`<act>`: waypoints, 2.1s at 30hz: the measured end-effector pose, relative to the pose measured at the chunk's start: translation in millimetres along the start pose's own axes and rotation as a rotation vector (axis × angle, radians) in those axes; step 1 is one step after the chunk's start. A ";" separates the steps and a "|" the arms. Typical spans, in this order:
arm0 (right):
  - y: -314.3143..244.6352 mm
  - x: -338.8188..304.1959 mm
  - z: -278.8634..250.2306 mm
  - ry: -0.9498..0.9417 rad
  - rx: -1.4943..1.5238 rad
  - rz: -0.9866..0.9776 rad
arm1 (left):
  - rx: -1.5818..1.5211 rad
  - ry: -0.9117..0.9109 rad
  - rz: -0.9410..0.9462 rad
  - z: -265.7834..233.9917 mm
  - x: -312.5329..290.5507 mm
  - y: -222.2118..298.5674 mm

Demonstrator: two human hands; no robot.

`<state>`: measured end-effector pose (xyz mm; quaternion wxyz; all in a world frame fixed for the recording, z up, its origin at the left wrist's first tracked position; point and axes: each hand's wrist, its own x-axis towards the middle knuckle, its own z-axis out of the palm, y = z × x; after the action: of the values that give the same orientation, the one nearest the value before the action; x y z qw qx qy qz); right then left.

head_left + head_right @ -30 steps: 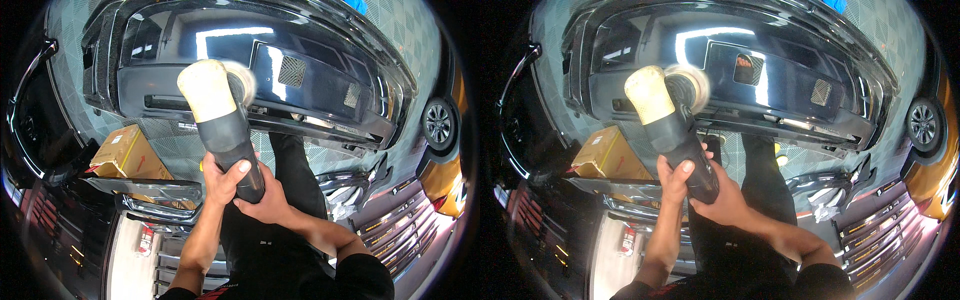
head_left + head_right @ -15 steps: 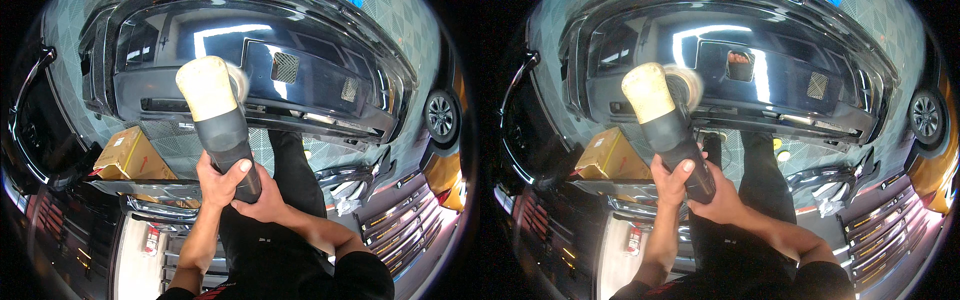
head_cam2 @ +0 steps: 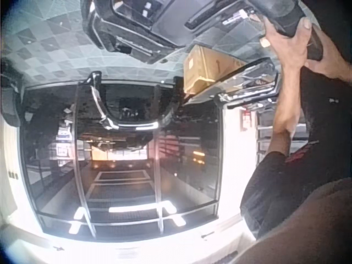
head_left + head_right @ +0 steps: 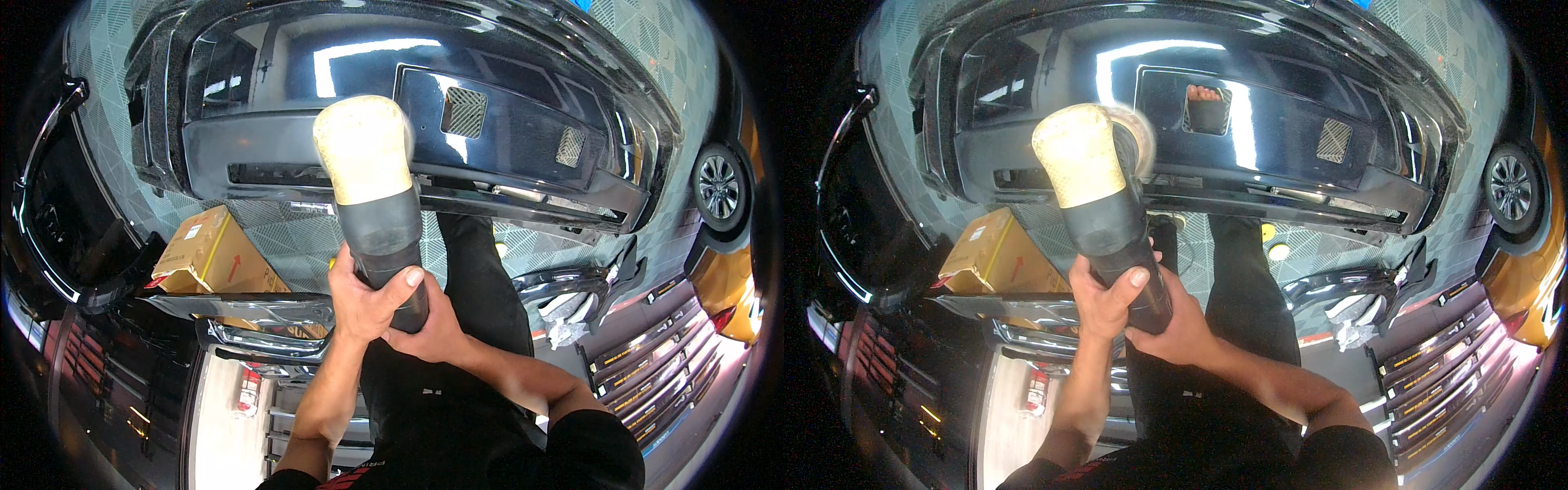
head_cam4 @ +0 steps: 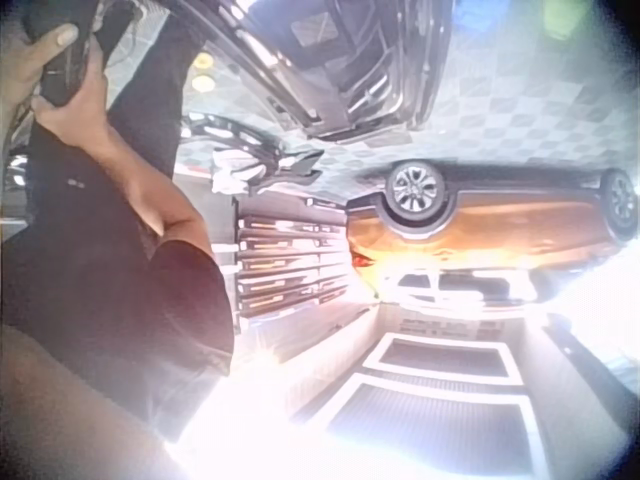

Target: The person uses a rotary polisher with a foam pad to polish a black car bumper. They apply polishing compound from a yellow bottle onto the pad and systematically move the polisher across the bumper surface.

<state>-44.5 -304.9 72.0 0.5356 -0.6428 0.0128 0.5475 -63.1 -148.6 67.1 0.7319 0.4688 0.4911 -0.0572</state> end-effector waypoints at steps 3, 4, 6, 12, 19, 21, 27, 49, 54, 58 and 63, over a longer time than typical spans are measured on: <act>4.4 2.8 3.7 0.003 0.017 -0.014 | 0.000 0.014 0.022 -1.2 1.2 -2.4; 5.9 4.1 4.2 -0.003 0.017 -0.018 | -0.011 0.028 0.029 -1.9 1.1 -3.3; 4.4 7.6 4.9 -0.019 -0.002 -0.014 | -0.035 0.042 0.025 -4.4 1.1 -3.2; -4.7 21.5 11.4 -0.069 -0.085 -0.005 | -0.181 0.082 0.012 -19.3 4.1 1.4; -13.1 19.9 9.1 -0.064 -0.129 0.069 | -0.187 0.078 -0.001 -20.2 4.9 -8.2; -12.3 19.1 4.9 -0.063 -0.138 0.066 | -0.204 0.092 -0.011 -14.3 3.5 -10.2; -8.7 21.0 -5.1 -0.056 -0.146 0.051 | -0.228 0.085 -0.001 -6.1 8.0 -17.1; -13.8 22.6 -3.9 -0.062 -0.148 0.089 | -0.242 0.074 -0.007 -7.9 8.6 -12.8; -20.6 33.6 0.7 -0.118 -0.243 0.112 | -0.250 0.107 0.040 -22.0 11.1 -13.5; -24.8 36.9 -0.8 -0.132 -0.260 0.096 | -0.288 0.139 0.037 -21.5 12.4 -13.8; -18.1 30.3 -10.4 -0.132 -0.266 0.049 | -0.335 0.117 0.023 -7.8 10.2 -27.2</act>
<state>-14.3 -287.3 60.6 0.4318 -0.6702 -0.0794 0.5983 -77.9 -154.0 41.5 0.7704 0.3486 0.5303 0.0611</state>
